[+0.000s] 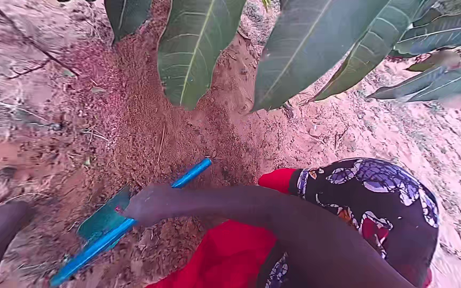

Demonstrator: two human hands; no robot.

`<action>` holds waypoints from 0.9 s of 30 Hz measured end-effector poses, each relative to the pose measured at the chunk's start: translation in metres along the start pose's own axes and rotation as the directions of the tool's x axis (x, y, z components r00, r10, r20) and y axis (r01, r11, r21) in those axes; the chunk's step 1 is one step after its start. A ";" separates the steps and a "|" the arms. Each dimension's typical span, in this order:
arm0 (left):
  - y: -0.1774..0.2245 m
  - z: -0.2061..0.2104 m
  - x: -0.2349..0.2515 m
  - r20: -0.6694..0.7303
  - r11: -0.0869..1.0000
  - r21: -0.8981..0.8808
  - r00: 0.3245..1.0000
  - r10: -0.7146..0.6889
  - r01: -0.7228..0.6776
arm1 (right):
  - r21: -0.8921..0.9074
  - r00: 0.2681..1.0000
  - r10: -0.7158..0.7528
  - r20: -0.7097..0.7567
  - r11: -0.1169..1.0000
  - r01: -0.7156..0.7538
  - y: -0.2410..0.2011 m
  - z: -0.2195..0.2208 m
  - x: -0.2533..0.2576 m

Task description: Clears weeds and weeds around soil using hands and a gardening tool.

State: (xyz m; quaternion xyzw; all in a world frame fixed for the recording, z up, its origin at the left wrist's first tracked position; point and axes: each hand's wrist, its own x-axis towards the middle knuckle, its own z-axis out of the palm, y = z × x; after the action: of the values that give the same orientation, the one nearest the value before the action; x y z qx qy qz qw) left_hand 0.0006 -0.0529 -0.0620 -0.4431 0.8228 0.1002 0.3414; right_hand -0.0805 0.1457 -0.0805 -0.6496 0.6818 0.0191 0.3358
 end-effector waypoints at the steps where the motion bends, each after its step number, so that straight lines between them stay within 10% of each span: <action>1: -0.021 0.018 0.038 -0.066 0.994 0.036 0.992 0.108 -0.106 | 0.000 0.999 0.007 0.035 1.000 -0.007 -0.003 -0.004 -0.001; 4: -0.096 0.078 0.129 -0.244 0.978 0.084 0.948 0.205 -0.190 | -0.056 0.984 0.083 0.158 0.996 -0.075 -0.013 -0.010 0.003; 11: -0.135 0.089 0.077 -0.187 0.979 -0.151 0.976 0.109 -0.138 | -0.243 0.965 0.217 0.149 0.954 -0.177 -0.028 -0.006 0.013; 19: -0.072 0.188 -0.016 0.085 0.902 -0.149 0.903 0.421 -0.406 | -0.315 0.960 0.229 0.159 0.934 -0.171 -0.032 0.004 0.008; 27: -0.086 0.140 0.054 -0.211 0.959 -0.080 0.945 0.251 -0.273 | -0.348 0.951 0.224 0.215 0.927 -0.140 -0.039 0.011 0.007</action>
State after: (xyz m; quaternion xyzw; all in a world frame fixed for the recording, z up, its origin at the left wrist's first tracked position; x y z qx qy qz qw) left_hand 0.1158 -0.0735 -0.1898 -0.3554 0.8978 0.1443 0.2165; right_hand -0.0405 0.1388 -0.0765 -0.6221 0.6788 0.2456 0.3033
